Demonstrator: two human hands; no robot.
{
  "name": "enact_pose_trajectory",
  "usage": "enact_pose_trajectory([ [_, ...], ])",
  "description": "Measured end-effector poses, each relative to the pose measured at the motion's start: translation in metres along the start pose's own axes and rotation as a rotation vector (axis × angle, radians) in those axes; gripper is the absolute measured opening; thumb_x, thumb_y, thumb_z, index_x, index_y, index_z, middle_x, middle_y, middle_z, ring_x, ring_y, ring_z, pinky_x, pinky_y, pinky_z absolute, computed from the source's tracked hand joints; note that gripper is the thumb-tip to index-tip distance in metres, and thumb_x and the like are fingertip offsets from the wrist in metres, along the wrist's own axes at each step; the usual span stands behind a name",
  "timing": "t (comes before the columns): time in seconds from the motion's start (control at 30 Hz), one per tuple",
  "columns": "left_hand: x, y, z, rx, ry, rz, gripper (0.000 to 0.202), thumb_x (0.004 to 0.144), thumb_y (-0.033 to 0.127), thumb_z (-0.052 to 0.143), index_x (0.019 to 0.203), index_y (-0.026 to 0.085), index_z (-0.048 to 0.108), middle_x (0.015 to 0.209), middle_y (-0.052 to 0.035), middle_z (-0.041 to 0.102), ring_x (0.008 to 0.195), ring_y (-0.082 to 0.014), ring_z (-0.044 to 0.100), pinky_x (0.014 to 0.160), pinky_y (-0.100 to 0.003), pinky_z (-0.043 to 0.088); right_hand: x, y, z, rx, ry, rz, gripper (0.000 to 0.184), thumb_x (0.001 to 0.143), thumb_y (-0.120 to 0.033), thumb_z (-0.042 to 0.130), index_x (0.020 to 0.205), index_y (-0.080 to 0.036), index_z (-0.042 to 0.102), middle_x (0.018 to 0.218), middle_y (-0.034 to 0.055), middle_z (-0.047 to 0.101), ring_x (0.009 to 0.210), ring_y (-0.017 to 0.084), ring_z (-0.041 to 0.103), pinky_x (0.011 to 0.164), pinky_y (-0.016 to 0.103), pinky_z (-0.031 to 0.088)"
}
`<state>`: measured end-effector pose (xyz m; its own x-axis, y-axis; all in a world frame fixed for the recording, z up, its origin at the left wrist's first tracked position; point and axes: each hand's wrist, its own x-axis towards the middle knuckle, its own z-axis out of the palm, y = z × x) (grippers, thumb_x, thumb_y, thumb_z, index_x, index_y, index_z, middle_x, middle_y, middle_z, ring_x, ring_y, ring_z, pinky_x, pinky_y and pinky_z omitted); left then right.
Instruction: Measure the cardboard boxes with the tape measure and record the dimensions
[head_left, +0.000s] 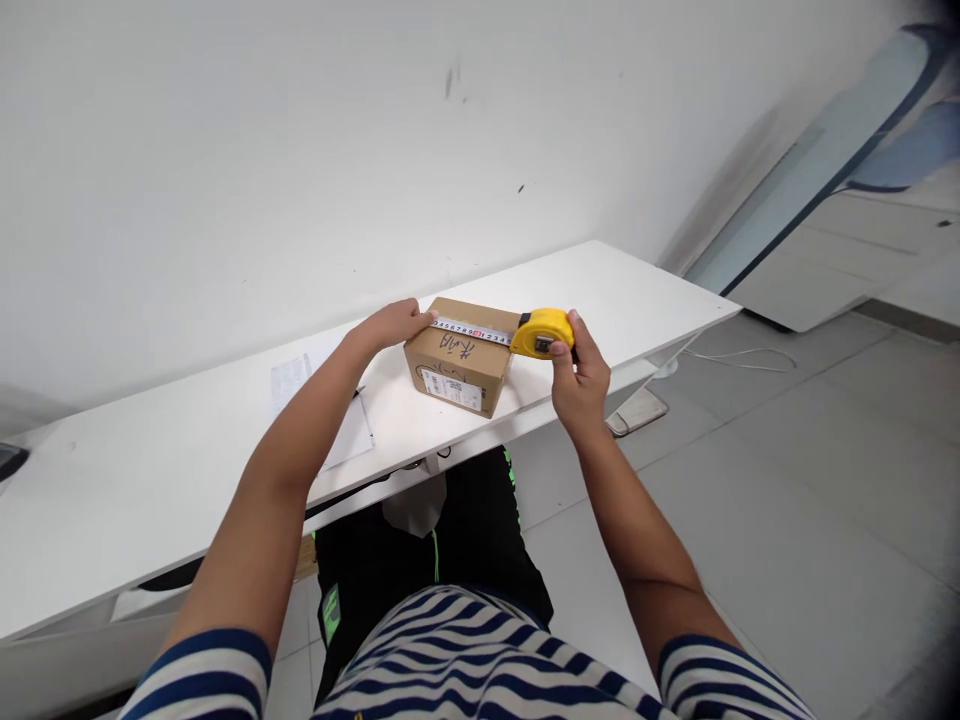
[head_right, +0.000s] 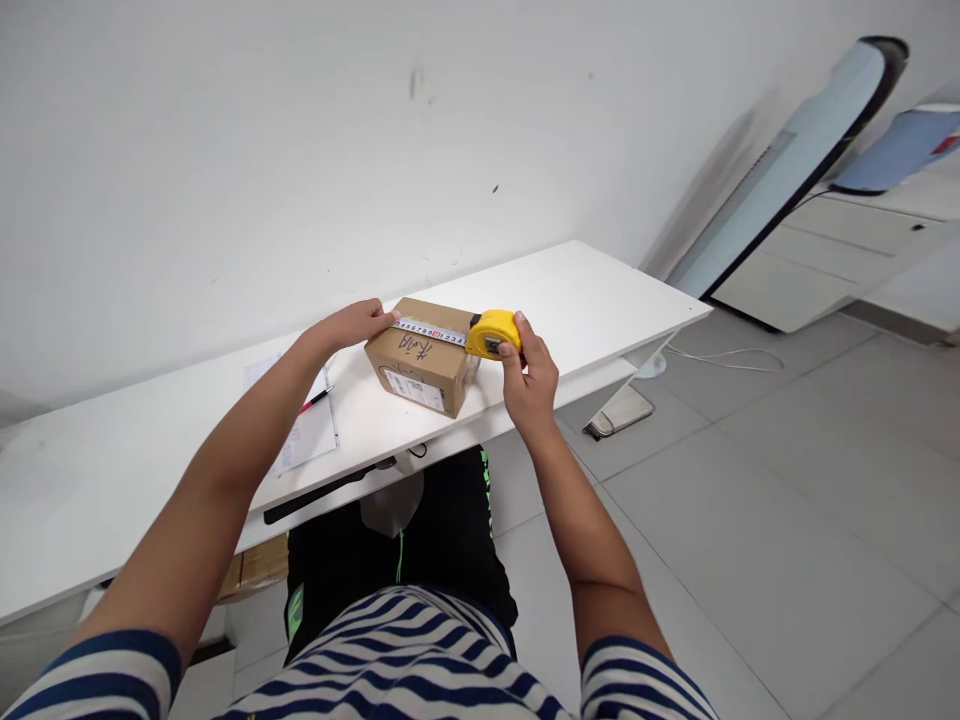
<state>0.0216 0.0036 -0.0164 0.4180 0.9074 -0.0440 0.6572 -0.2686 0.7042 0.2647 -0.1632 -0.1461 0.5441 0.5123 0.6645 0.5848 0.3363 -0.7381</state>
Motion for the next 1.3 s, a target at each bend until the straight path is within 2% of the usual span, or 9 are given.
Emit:
enact_pose_trajectory([
  [0.2, -0.001, -0.02, 0.0, -0.141, -0.21, -0.009, 0.042, 0.087, 0.057, 0.075, 0.063, 0.023, 0.067, 0.072, -0.0046, 0.061, 0.063, -0.0173, 0.05, 0.065, -0.031, 0.038, 0.007, 0.01, -0.002, 0.048, -0.014, 0.023, 0.074, 0.097, -0.074, 0.053, 0.156, -0.029, 0.053, 0.131, 0.0147, 0.074, 0.113, 0.028, 0.076, 0.091, 0.049, 0.067],
  [0.3, -0.01, -0.03, -0.011, -0.241, -0.278, 0.06, 0.044, 0.087, 0.058, 0.074, 0.064, 0.022, 0.063, 0.064, -0.0011, 0.051, 0.057, -0.0135, 0.043, 0.061, -0.029, 0.037, 0.007, 0.003, -0.008, 0.082, 0.095, 0.032, 0.072, 0.099, -0.072, 0.051, 0.156, -0.029, 0.052, 0.134, 0.0148, 0.071, 0.114, 0.029, 0.076, 0.092, 0.05, 0.067],
  [0.43, -0.014, -0.026, -0.048, -0.298, -0.152, 0.16, 0.041, 0.09, 0.054, 0.072, 0.07, 0.02, 0.06, 0.066, 0.0001, 0.049, 0.059, -0.0108, 0.045, 0.064, -0.028, 0.043, -0.019, -0.025, -0.025, 0.135, 0.309, 0.034, 0.062, 0.103, -0.066, 0.046, 0.149, -0.027, 0.059, 0.145, 0.0141, 0.064, 0.134, 0.034, 0.066, 0.112, 0.059, 0.057],
  [0.57, 0.004, 0.012, -0.072, -0.221, -0.08, 0.221, 0.033, 0.092, 0.048, 0.072, 0.077, 0.019, 0.066, 0.081, -0.006, 0.064, 0.076, -0.0153, 0.062, 0.079, -0.032, 0.05, -0.07, -0.058, -0.031, 0.013, 0.515, -0.141, 0.062, 0.098, -0.071, 0.052, 0.143, -0.028, 0.059, 0.125, 0.0137, 0.065, 0.115, 0.035, 0.071, 0.102, 0.06, 0.061],
  [0.63, 0.021, 0.035, -0.062, -0.202, -0.11, 0.225, 0.03, 0.093, 0.045, 0.072, 0.079, 0.019, 0.069, 0.088, -0.008, 0.067, 0.083, -0.0177, 0.064, 0.083, -0.033, 0.051, -0.092, -0.077, -0.024, -0.094, 0.471, -0.271, 0.063, 0.094, -0.067, 0.064, 0.146, -0.032, 0.057, 0.115, 0.0121, 0.064, 0.102, 0.032, 0.07, 0.091, 0.054, 0.065],
  [0.73, 0.045, 0.057, -0.024, -0.131, -0.137, 0.232, 0.032, 0.093, 0.044, 0.071, 0.074, 0.018, 0.068, 0.084, -0.0095, 0.066, 0.083, -0.0208, 0.062, 0.084, -0.036, 0.049, -0.107, -0.106, 0.0, -0.189, 0.321, -0.353, 0.072, 0.09, -0.052, 0.078, 0.154, -0.035, 0.05, 0.108, 0.011, 0.064, 0.092, 0.028, 0.068, 0.077, 0.045, 0.066],
  [0.93, 0.052, 0.052, 0.048, 0.126, -0.077, 0.274, 0.034, 0.094, 0.043, 0.066, 0.07, 0.022, 0.055, 0.071, -0.0044, 0.06, 0.078, -0.0218, 0.055, 0.08, -0.033, 0.041, -0.104, -0.128, 0.06, -0.242, 0.208, -0.245, 0.065, 0.095, -0.033, 0.071, 0.155, -0.033, 0.047, 0.098, 0.0069, 0.058, 0.079, 0.02, 0.065, 0.061, 0.032, 0.064],
  [1.1, 0.031, 0.045, 0.054, 0.322, -0.157, 0.357, 0.032, 0.101, 0.051, 0.048, 0.09, 0.022, 0.055, 0.101, -0.0067, 0.072, 0.086, -0.0211, 0.058, 0.075, -0.033, 0.038, -0.093, -0.118, 0.079, -0.228, 0.238, -0.217, 0.055, 0.093, -0.032, 0.072, 0.144, -0.023, 0.055, 0.098, 0.0047, 0.059, 0.081, 0.017, 0.068, 0.063, 0.028, 0.063],
  [1.3, 0.03, 0.045, 0.058, 0.244, -0.142, 0.335, 0.03, 0.097, 0.05, 0.056, 0.089, 0.021, 0.06, 0.099, -0.0056, 0.074, 0.084, -0.0197, 0.06, 0.072, -0.033, 0.038, -0.087, -0.113, 0.079, -0.194, 0.256, -0.212, 0.054, 0.092, -0.034, 0.072, 0.142, -0.024, 0.055, 0.102, 0.0068, 0.063, 0.084, 0.019, 0.068, 0.066, 0.031, 0.063],
])
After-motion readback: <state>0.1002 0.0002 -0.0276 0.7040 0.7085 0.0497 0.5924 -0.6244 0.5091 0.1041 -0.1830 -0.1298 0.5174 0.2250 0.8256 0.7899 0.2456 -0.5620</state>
